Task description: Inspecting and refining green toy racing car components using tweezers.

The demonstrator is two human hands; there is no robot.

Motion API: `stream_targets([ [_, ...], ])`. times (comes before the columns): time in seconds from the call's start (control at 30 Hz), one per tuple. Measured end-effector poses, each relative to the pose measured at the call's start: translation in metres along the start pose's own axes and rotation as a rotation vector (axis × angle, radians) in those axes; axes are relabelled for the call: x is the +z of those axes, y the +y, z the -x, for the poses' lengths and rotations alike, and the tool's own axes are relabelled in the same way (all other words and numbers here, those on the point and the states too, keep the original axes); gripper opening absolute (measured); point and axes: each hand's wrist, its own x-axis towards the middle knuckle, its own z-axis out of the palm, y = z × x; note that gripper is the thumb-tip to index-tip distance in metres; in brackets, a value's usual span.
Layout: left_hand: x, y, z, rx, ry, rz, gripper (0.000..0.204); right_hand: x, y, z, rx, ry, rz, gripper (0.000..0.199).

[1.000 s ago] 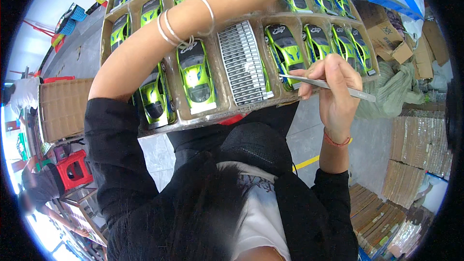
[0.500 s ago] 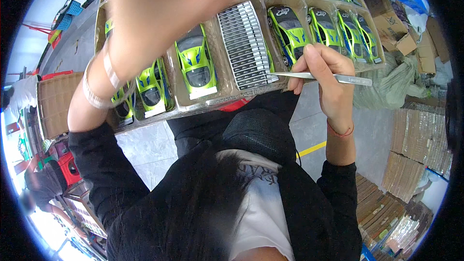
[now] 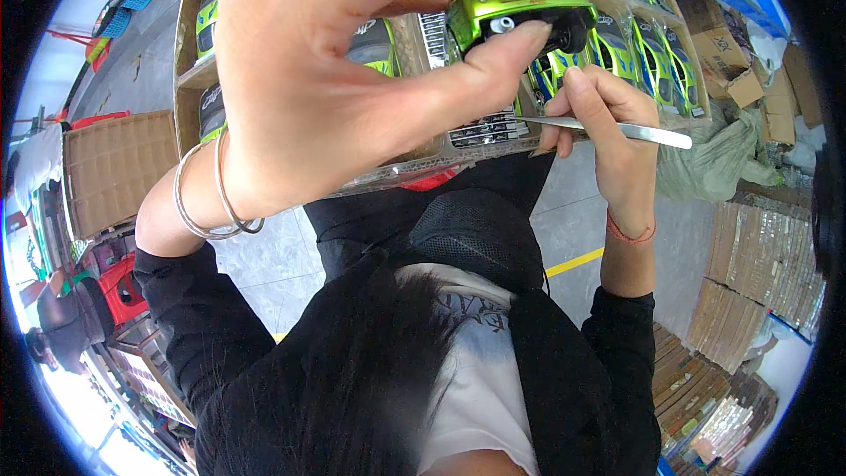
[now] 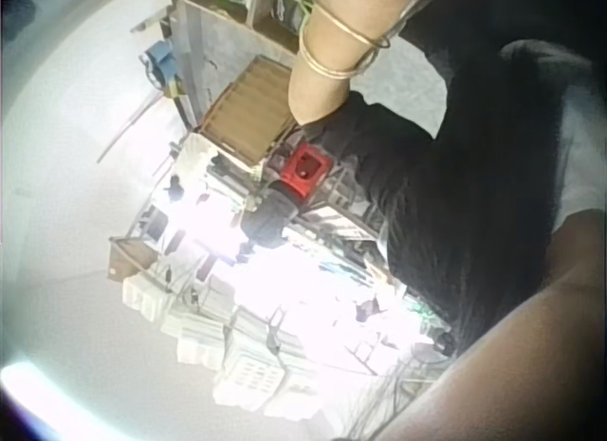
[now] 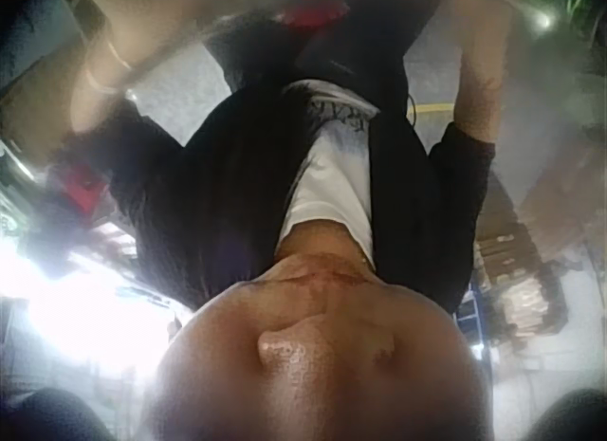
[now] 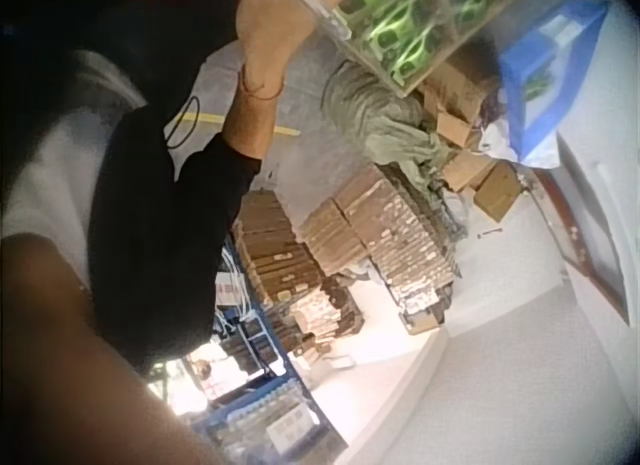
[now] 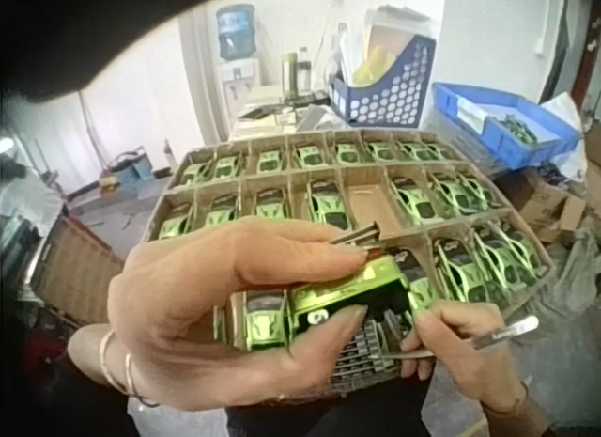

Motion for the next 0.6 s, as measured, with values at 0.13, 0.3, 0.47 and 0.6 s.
stream_targets([
  [0.13, -0.003, -0.006, 0.003, 0.123, 0.066, 0.053, 0.034, 0.002, 0.001, -0.004, 0.014, -0.029, 0.036, 0.034],
  [0.3, 0.008, -0.017, 0.009, 0.135, 0.112, 0.181, 0.04, 0.001, 0.002, -0.003, -0.044, -0.014, 0.02, 0.034],
  [0.47, -0.011, -0.006, 0.011, 0.061, -0.154, 0.148, 0.05, -0.006, -0.032, -0.001, -0.504, -0.071, -0.306, 0.033],
  [0.6, -0.01, 0.002, 0.011, 0.109, -0.149, 0.132, 0.049, -0.01, -0.062, -0.001, -0.533, -0.109, -0.181, 0.033],
])
